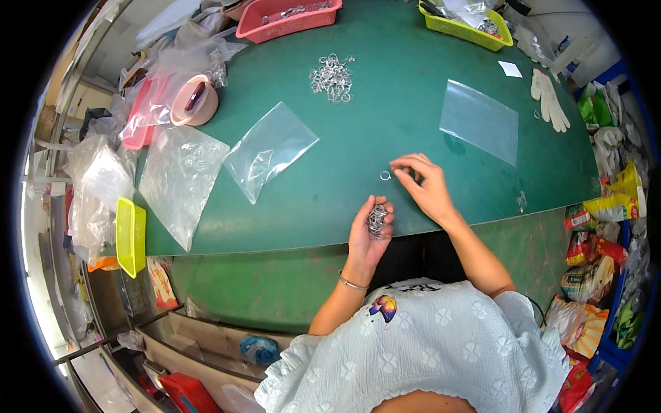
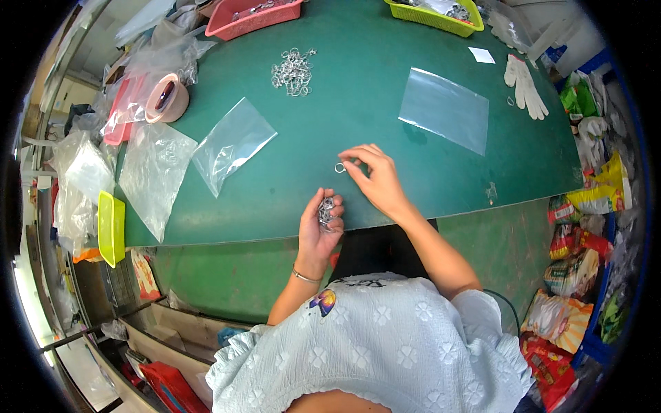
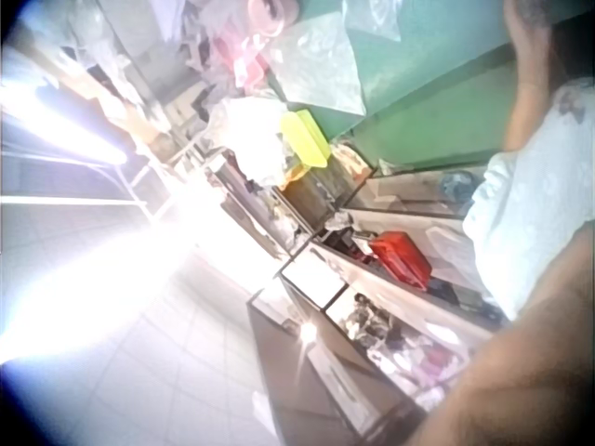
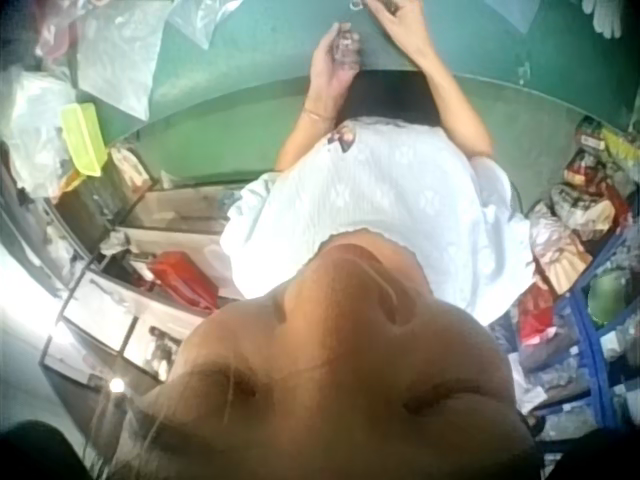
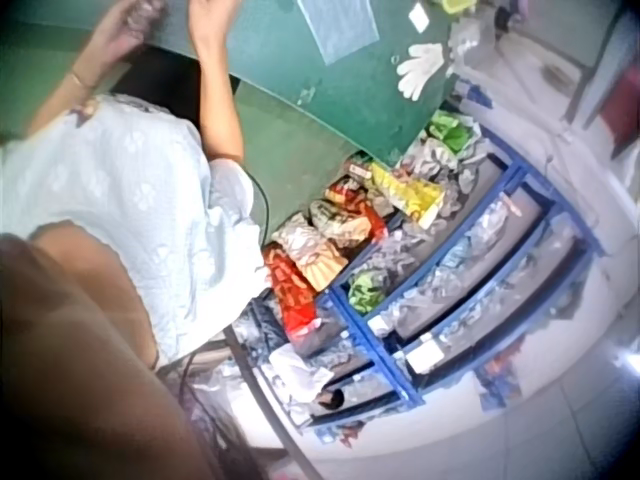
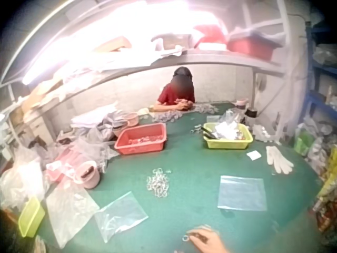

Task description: The person sorts small metal rings on a green table, places them into a clear plastic bag, and writes on a small white label with a red pen. The person then places the bagged rings onto a blue shelf.

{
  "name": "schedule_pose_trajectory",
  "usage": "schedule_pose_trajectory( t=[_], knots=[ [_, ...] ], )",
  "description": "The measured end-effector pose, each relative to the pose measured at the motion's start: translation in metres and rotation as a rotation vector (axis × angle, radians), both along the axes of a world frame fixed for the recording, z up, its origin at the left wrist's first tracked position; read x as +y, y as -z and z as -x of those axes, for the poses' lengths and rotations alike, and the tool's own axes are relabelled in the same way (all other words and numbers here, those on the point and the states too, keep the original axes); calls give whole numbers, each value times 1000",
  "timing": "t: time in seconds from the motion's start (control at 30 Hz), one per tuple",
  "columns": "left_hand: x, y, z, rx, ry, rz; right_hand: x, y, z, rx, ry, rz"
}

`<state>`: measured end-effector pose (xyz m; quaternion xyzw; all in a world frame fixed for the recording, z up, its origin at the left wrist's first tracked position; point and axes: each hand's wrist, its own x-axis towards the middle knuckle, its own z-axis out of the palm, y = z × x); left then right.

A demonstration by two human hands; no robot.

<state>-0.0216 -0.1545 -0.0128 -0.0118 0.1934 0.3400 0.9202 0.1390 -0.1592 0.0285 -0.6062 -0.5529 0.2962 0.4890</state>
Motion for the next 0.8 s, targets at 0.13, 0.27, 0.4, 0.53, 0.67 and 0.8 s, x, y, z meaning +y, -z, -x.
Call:
schedule_pose_trajectory(
  t=[0.13,0.27,0.4,0.53,0.67,0.8],
  knots=[
    [-5,-7,2,138,-61,-18,6,29,5,-488,52,-98],
    [-9,-17,3,263,-113,-29,9,35,6,-521,71,-170],
    [-8,-15,5,223,-114,-63,8,40,0,-392,130,-79],
    [-9,-16,3,257,-119,-99,9,29,2,-220,195,-96],
    [-10,-15,1,256,-119,-103,10,25,7,-624,106,-171],
    [-11,-20,1,271,-124,-121,11,35,2,-511,113,-107]
  ],
)
